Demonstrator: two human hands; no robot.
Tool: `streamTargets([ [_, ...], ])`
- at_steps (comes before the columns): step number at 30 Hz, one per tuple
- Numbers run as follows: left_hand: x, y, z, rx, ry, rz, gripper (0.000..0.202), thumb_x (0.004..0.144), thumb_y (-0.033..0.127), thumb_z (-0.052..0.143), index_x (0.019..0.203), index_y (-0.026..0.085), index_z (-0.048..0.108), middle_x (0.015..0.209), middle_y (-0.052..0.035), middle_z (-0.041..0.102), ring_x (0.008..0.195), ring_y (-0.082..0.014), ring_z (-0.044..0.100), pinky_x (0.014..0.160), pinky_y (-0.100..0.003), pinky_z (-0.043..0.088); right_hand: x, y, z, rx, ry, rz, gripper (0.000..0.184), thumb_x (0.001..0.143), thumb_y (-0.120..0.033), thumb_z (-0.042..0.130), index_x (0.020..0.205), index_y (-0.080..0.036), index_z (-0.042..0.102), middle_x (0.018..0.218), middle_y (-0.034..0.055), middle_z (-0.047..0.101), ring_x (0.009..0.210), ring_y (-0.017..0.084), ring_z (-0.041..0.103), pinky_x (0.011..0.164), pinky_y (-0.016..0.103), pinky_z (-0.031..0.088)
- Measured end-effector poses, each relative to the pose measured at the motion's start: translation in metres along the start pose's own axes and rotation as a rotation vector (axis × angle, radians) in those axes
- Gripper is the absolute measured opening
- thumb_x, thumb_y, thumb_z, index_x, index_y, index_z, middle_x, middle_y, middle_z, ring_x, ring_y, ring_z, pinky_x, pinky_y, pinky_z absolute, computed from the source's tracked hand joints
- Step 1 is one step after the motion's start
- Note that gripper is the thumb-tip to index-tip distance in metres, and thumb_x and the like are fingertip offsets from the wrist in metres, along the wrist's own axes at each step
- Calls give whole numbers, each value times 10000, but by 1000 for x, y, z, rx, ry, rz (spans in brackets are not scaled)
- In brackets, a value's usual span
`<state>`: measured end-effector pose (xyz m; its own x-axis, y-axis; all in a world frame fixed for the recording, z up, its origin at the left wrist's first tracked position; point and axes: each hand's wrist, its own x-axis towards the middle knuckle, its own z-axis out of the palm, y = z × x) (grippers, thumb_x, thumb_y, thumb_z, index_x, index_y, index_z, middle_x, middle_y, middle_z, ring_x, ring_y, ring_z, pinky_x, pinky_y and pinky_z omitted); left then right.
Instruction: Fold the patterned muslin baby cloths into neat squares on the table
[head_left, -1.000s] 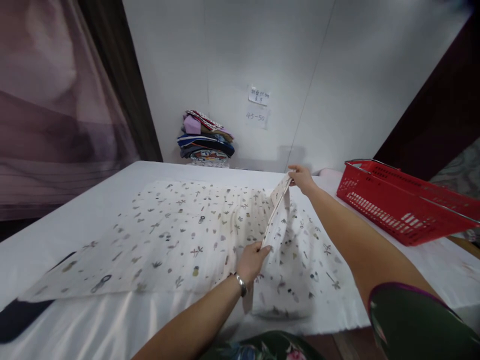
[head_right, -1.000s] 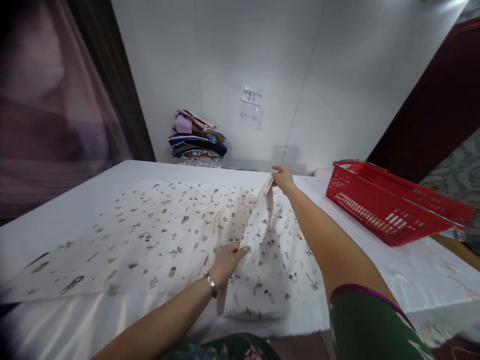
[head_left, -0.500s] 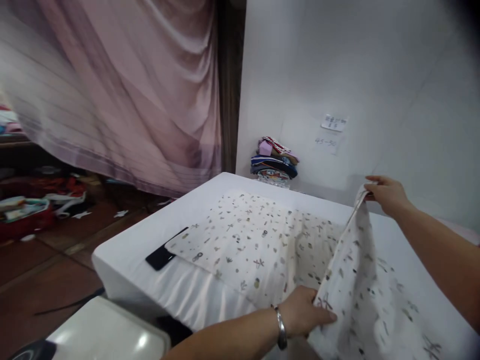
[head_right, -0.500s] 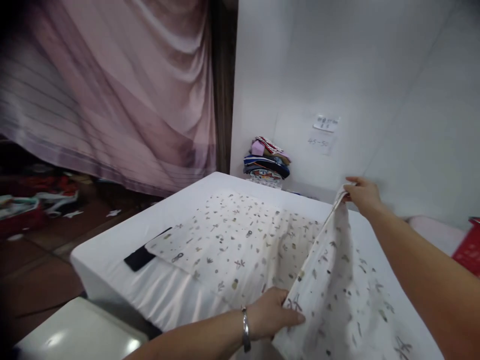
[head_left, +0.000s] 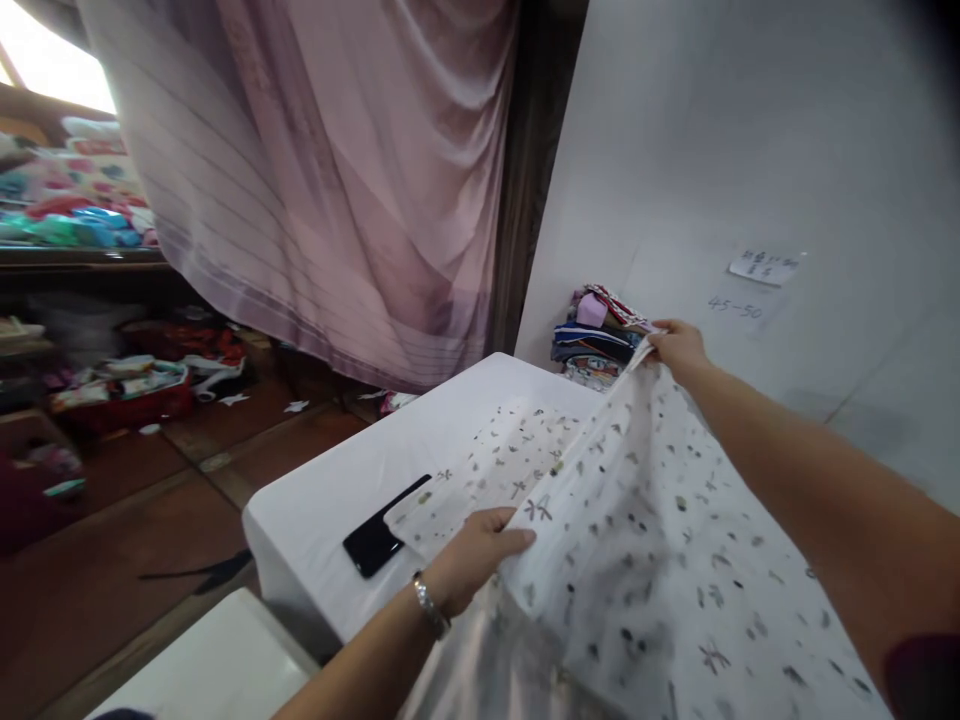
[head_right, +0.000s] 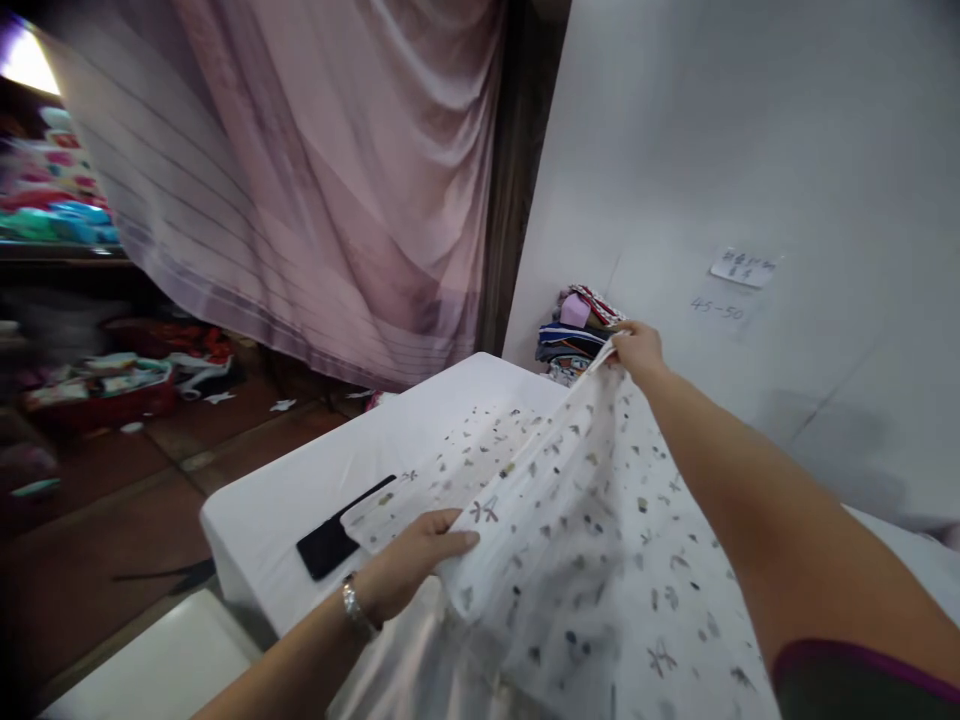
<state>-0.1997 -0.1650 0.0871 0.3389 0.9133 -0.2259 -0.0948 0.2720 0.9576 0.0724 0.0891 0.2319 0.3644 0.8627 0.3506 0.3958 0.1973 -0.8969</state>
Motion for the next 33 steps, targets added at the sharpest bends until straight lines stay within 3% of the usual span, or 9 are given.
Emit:
streamTargets([
  [5,-1,-14,-61,647,399,37,255,759,366,460,620,165,536,595,19,534,605,-138,493,556,-242,313,-15,32,99,-45,-171,96,385,683,-6,532,1048,-111,595,612,-15,559,454,114,555,438,263,525],
  [8,-4,-19,-85,788,460,-13,260,776,358,426,618,174,521,611,18,543,618,-144,502,566,-244,309,-29,59,142,-78,-252,148,385,671,-16,520,1037,-99,605,641,8,589,427,119,550,436,278,524],
  [11,-8,-19,-105,750,484,-37,276,797,377,396,697,180,561,665,9,591,650,-153,535,584,-242,333,-30,72,173,-97,-290,178,405,686,-37,505,1079,-96,586,700,36,611,425,117,550,443,276,524],
  [17,-4,-15,-130,753,525,-164,298,807,396,387,774,187,597,679,-4,625,660,-173,571,593,-250,356,-19,83,223,-154,-369,215,417,731,-76,512,1143,-133,537,756,38,614,483,109,575,471,239,521],
  [23,-6,-19,-139,924,584,-256,298,840,418,335,923,242,560,792,-25,652,760,-208,601,655,-287,367,-32,132,266,-265,-481,326,337,837,-215,536,1161,-132,496,802,29,618,539,95,586,496,236,519],
  [27,-6,-22,-144,1022,585,-323,326,850,459,289,852,255,543,751,-18,647,742,-223,604,638,-297,356,-28,151,284,-295,-496,333,447,772,-173,542,1211,-137,469,773,53,616,486,129,593,450,262,516],
  [33,0,-27,-145,1114,556,-336,327,846,432,270,791,247,534,801,-19,641,790,-221,599,654,-301,357,-30,157,296,-280,-478,305,474,721,-99,497,1193,-131,490,722,43,609,431,133,581,441,266,511],
])
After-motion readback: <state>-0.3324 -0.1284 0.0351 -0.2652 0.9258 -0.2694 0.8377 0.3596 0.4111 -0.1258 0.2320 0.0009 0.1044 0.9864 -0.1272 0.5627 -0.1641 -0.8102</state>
